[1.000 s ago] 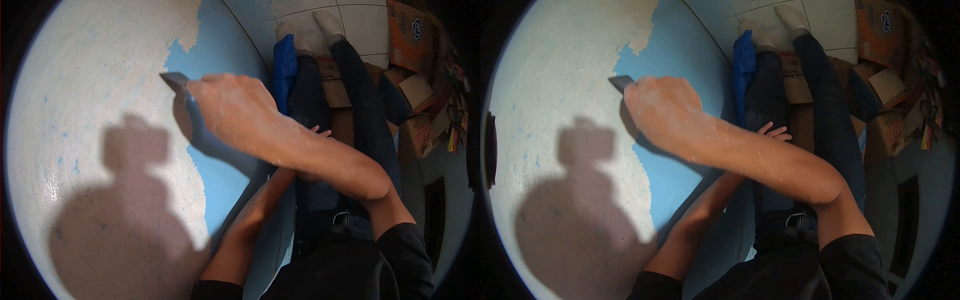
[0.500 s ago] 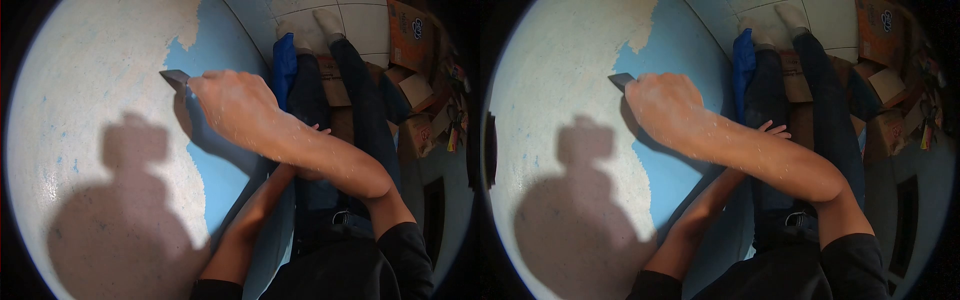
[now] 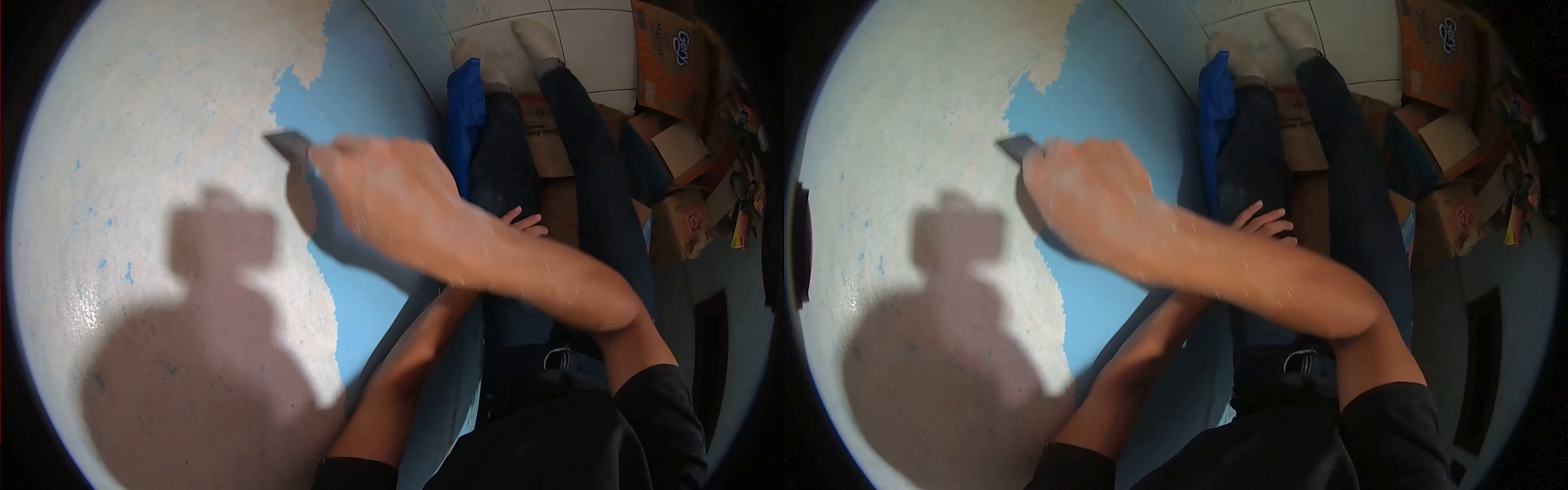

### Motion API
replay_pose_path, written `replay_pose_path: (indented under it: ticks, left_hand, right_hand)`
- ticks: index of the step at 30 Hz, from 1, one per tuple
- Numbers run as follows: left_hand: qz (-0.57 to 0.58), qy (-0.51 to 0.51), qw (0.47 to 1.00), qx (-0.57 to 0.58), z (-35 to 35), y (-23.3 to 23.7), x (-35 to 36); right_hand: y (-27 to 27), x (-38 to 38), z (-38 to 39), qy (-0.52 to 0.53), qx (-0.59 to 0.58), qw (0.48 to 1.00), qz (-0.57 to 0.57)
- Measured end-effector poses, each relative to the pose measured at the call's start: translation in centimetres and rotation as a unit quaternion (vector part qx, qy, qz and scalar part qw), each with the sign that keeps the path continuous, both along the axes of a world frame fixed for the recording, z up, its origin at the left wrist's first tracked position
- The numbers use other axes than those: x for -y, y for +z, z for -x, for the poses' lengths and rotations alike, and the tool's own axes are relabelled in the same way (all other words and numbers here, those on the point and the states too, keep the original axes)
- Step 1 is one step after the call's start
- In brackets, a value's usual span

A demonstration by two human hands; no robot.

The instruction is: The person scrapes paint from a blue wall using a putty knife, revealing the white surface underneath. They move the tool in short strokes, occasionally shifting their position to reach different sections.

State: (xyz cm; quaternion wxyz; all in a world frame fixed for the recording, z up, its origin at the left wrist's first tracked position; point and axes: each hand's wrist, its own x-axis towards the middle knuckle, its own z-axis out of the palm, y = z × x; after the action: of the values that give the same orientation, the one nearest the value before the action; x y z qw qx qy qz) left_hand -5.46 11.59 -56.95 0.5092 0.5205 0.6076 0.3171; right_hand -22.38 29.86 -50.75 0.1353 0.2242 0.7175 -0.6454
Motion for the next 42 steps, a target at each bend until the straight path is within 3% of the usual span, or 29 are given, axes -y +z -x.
replay_pose_path:
  ticks: [2,6,18,20,21,24,28,29,42]
  left_hand:
    - [-0.006,0.004,1.000,0.027,-0.9,-1.1,0.7]
    - [0.025,-0.012,0.999,0.021,-0.1,0.2,0.2]
    - [0.014,-0.005,1.000,0.017,0.2,0.4,-0.2]
    - [-0.006,-0.005,1.000,0.000,0.3,0.0,-0.2]
    - [-0.071,-0.117,0.982,-0.133,0.7,-0.7,-0.1]
    - [0.041,-0.024,0.999,0.018,0.7,1.0,-0.4]
    - [-0.007,-0.018,0.999,-0.032,-0.2,-0.3,-0.6]
    - [0.022,0.007,1.000,0.017,-0.2,0.2,0.1]
    - [0.011,-0.002,1.000,0.018,0.5,0.7,-0.4]
  right_hand:
    - [-2.0,0.2,0.8,0.025,0.017,1.000,-0.006]
    - [0.4,0.1,-0.6,0.019,-0.009,1.000,-0.005]
    - [-0.4,-0.5,-0.1,0.047,0.010,0.999,0.014]
    - [-0.2,-0.8,-0.4,0.049,-0.004,0.999,0.016]
    - [0.7,-0.5,-0.9,0.036,-0.017,0.999,0.013]
    - [0.3,0.4,-1.1,0.019,-0.015,1.000,0.001]
    - [-1.1,-0.4,-0.3,0.051,0.010,0.999,0.008]
    - [-0.4,-0.3,-0.8,0.043,-0.009,0.999,0.012]
    - [-1.1,0.5,-1.2,0.011,-0.013,1.000,0.026]
